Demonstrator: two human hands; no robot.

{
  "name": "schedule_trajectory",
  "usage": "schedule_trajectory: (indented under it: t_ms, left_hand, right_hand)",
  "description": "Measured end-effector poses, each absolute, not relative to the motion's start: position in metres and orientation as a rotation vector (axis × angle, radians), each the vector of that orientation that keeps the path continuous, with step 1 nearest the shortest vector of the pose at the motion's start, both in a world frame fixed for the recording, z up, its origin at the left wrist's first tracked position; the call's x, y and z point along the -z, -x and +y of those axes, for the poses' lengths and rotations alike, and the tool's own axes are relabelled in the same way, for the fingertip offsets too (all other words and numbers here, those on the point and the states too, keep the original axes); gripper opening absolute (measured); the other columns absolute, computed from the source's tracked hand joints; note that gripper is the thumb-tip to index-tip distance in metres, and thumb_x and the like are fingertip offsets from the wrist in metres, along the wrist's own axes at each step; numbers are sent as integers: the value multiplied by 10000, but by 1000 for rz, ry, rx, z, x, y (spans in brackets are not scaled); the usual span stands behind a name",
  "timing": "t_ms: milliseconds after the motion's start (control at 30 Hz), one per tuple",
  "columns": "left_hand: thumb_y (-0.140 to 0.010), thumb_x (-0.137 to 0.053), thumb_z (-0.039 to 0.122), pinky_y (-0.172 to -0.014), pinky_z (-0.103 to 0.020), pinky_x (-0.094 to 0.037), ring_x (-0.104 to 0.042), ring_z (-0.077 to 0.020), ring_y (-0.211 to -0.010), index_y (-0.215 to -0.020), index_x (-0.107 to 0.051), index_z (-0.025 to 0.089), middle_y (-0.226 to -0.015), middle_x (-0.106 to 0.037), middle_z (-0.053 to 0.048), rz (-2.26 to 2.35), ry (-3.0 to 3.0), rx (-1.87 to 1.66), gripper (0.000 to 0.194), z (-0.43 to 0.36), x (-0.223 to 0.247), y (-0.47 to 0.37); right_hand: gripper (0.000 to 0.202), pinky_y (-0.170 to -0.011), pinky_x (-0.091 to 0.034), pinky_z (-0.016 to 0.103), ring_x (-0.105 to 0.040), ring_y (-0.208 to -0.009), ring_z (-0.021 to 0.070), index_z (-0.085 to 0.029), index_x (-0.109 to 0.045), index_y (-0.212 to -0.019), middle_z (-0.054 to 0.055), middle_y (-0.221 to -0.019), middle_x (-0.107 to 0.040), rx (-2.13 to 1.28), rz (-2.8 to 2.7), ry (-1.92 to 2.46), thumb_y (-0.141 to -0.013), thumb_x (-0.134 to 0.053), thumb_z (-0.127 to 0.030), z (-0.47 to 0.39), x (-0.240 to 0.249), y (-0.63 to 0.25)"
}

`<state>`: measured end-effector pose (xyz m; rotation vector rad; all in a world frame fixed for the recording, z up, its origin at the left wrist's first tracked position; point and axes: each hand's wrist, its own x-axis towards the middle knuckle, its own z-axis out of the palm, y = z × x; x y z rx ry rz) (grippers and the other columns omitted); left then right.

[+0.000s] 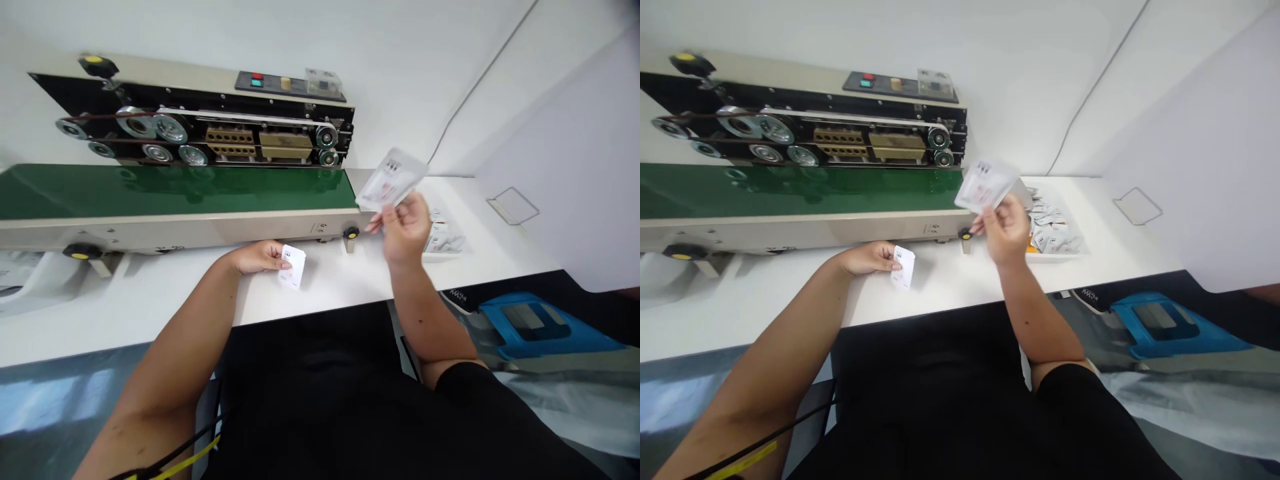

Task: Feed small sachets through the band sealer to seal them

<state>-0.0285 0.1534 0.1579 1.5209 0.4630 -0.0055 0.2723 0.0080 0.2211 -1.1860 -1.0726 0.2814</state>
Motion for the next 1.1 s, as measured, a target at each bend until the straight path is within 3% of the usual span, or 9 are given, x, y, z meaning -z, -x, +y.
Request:
schedule_trajectory:
  t_ms: [100, 267, 367, 467, 667, 833, 1000, 1100]
  left_hand:
    - [-738, -917, 470, -837, -321, -606, -759, -212, -878, -996, -805, 123, -1012, -810, -137, 456, -1469, 1, 447, 152, -156, 29]
    - [-747, -921, 448, -832, -317, -610, -774, -207, -833, -1016, -816, 131, -1021, -817, -140, 456, -1471, -2, 428, 150, -156, 29]
    - [-757, -915, 444, -798, -309, -607, -773, -209, -806, -1019, -814, 129, -968, -817, -133, 443, -1478, 9, 422, 148, -157, 29]
    - [-768, -907, 445, -785, -300, -599, -770, -206, -800, -1014, -812, 129, -939, -815, -124, 417, -1477, 12, 411, 148, -158, 28]
    - [-787, -892, 452, -728, -272, -581, -765, -202, -803, -1062, -811, 133, -974, -814, -131, 431, -1520, 21, 429, 149, -157, 28]
    - [-761, -914, 436, -794, -323, -609, -774, -217, -808, -1049, -813, 134, -961, -815, -130, 404, -1462, 16, 430, 147, -158, 26]
    - [-767, -912, 419, -808, -328, -615, -781, -218, -810, -1048, -813, 131, -959, -816, -135, 407, -1469, 24, 414, 147, -160, 27]
    - [-782, -901, 415, -787, -302, -610, -779, -207, -798, -1038, -812, 128, -953, -818, -133, 408, -1481, 18, 395, 149, -160, 27]
  right_hand:
    - [329, -513, -560, 313, -667, -589, 169, -289, -645, -1221, 19, -782, -681, -252, -997, 1199, -947, -642, -471, 39, -260, -307]
    - [56, -429, -419, 150, -539, -495, 69, -197, -656, -843, -32, -614, -561, -656, -801, 1172, -814, -704, -195, 70, -294, -327]
    - [122, -401, -376, 119, -537, -494, 65, -177, -592, -728, -17, -589, -576, -857, -724, 1176, -738, -663, -78, 81, -293, -324]
    - [135, -413, -415, 123, -549, -495, 72, -166, -605, -730, 0, -588, -598, -953, -765, 1206, -727, -649, -38, 93, -286, -322]
    - [129, -428, -441, 104, -529, -483, 54, -149, -650, -782, -9, -590, -595, -1010, -847, 1249, -794, -662, -20, 112, -288, -310]
    - [121, -425, -429, 104, -518, -476, 50, -128, -665, -859, -11, -591, -594, -1017, -830, 1263, -859, -626, -14, 117, -293, -293]
    - [123, -469, -482, 147, -578, -554, 70, -149, -697, -963, 39, -756, -701, -951, -970, 1371, -867, -764, -190, 120, -289, -288]
    - [234, -486, -489, 178, -619, -645, 98, -193, -724, -1066, 41, -880, -705, -635, -1115, 1421, -890, -762, -341, 108, -292, -277]
